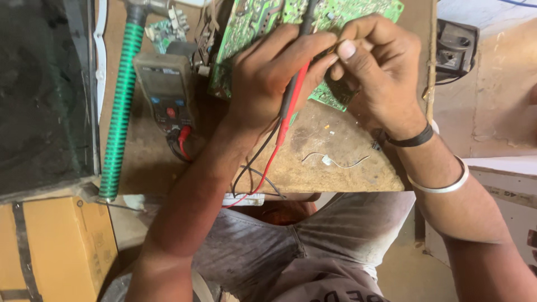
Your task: The person uses a multimeter to test various points on a green circuit board. They hold the red and black probes and touch them to different components and traces on the board to check electrical continuity or voltage.
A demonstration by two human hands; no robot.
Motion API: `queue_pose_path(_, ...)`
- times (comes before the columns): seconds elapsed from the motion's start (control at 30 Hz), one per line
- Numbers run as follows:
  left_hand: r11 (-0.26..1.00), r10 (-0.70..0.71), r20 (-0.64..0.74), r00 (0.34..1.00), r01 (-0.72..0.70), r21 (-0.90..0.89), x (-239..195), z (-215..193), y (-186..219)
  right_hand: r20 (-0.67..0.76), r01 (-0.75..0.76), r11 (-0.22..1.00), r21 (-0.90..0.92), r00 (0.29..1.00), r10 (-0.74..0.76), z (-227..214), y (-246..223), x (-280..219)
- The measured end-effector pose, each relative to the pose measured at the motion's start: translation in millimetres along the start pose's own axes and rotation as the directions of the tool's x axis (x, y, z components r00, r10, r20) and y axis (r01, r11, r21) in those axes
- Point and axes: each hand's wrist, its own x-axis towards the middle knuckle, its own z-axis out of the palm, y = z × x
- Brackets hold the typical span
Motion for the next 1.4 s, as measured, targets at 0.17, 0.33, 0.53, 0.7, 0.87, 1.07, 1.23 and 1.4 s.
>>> queue_pose_path(0.17,0.999,0.017,-0.002,1.0,-0.017,0.043,6.5,-3.9,-1.1,-0.005,-0.057,0.994,0.091,0.998,0.058,3.0,-0.9,3.9)
queue_pose_path(0.33,0.997,0.003,0.0,1.0,-0.003,0.071,-0.1,-1.4,-2.9,-0.003,0.101,0.971,-0.215,0.995,-0.104,4.4,-1.9,-3.0)
queue_pose_path(0.53,0.999,-0.001,-0.022,1.0,0.002,0.044,-0.4,0.9,-4.1,-0.045,0.098,0.924,-0.37,0.991,-0.123,5.7,-2.8,-5.4)
queue_pose_path(0.7,1.0,0.017,-0.003,1.0,-0.017,0.023,-1.1,5.8,-10.0,0.028,0.2,0.894,-0.402,0.978,-0.206,1.3,0.2,-3.7)
queue_pose_path(0.87,0.996,0.027,0.038,0.999,-0.03,0.085,-6.2,7.9,-9.4,-0.031,0.109,0.908,-0.405,0.991,-0.132,3.8,-2.1,-6.0)
queue_pose_path(1.07,0.994,0.038,0.057,0.998,-0.044,0.104,-7.7,12.9,-10.9,-0.013,0.143,0.884,-0.444,0.986,-0.166,1.7,3.2,-5.3)
queue_pose_path(1.23,0.983,0.049,0.002,0.999,-0.048,0.175,-13.5,16.4,-10.6,-0.05,0.121,0.885,-0.449,0.986,-0.16,-6.1,10.9,-10.3)
queue_pose_path(1.4,0.98,0.076,-0.014,0.997,-0.072,0.188,-12.9,21.2,-14.3,-0.061,0.115,0.854,-0.507,0.984,-0.169,-8.8,12.8,-10.6)
